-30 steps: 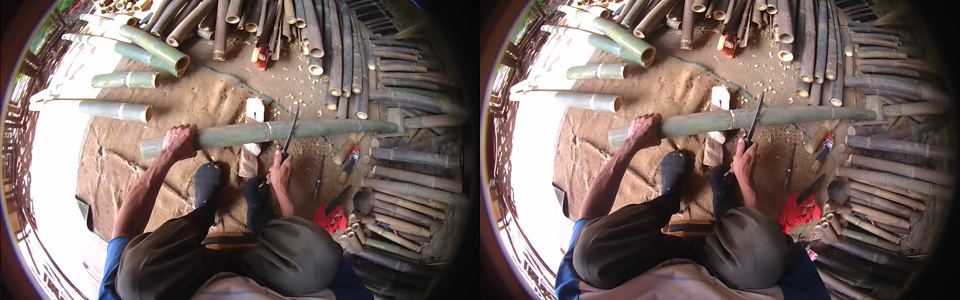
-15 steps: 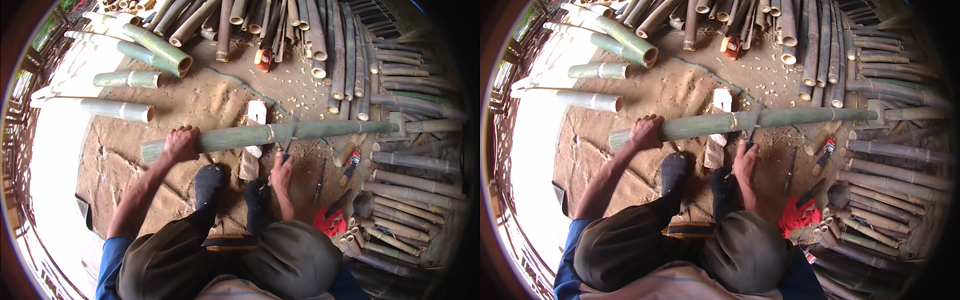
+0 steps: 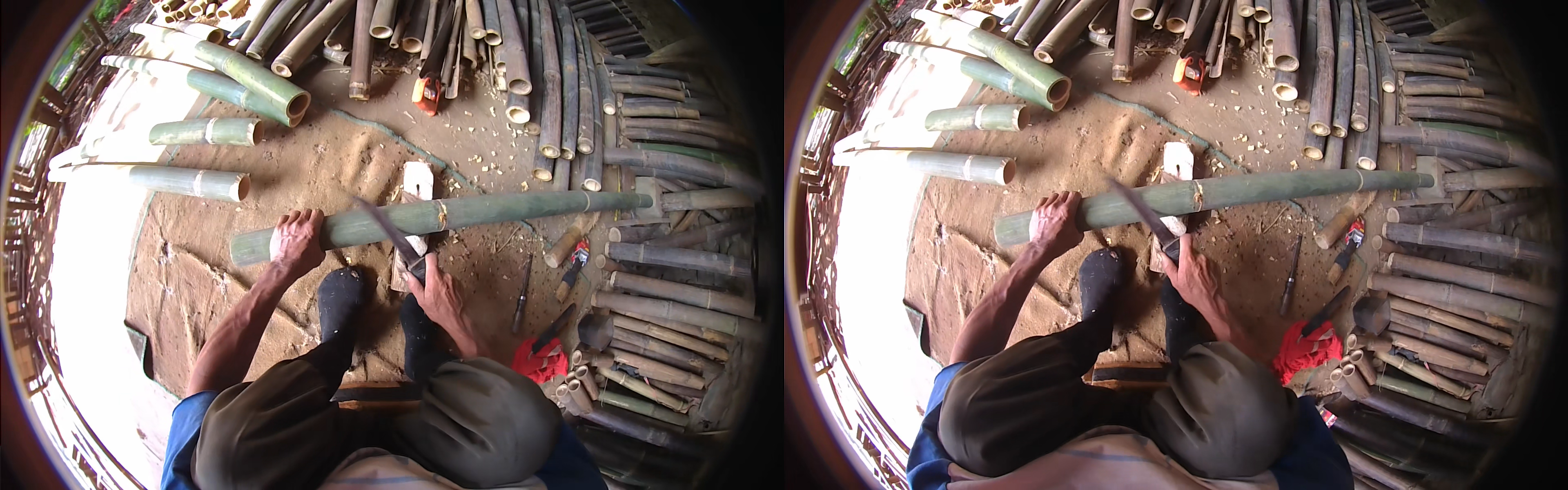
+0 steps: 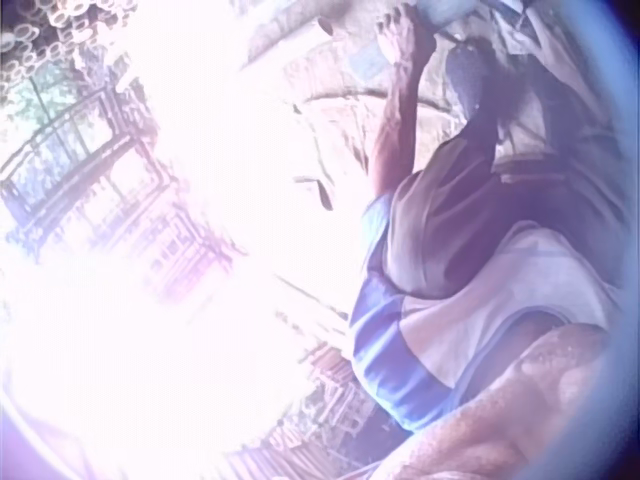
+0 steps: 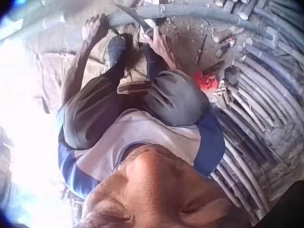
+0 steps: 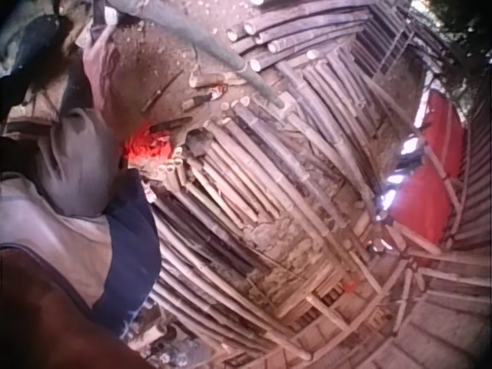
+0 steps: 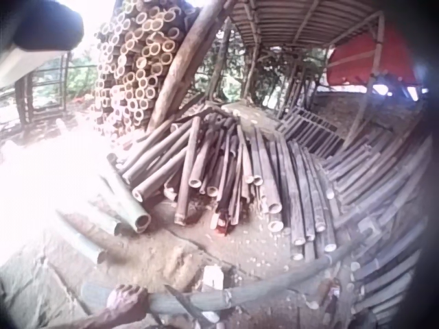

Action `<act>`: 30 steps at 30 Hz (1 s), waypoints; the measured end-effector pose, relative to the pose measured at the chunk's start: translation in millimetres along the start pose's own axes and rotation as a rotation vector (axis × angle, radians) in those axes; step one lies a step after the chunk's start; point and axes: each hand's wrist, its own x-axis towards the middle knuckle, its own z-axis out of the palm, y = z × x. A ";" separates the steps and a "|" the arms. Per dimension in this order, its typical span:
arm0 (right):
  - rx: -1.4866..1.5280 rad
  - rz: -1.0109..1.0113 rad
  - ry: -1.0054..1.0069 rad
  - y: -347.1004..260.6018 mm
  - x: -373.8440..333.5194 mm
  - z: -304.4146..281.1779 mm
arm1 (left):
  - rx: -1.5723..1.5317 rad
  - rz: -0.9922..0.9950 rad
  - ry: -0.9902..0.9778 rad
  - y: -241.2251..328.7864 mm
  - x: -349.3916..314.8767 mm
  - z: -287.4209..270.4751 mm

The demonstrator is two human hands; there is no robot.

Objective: The person cuts a bamboo pole using a saw, rotating the pole by hand to cut around the circumference.

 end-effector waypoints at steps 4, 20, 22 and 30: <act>0.199 0.512 0.271 33.7 20.2 -10.6 | -0.016 -0.022 -0.074 11.4 -1.3 -1.3; -0.021 0.039 0.074 50.0 -4.8 -0.1 | -0.086 -0.053 -0.510 1.1 34.8 -29.8; 0.208 0.308 0.184 36.8 7.2 -3.1 | -0.074 -0.068 -0.564 2.9 38.2 -32.1; 0.369 0.534 0.186 30.2 8.0 -9.4 | -0.193 -0.071 -0.756 -9.9 61.6 -28.3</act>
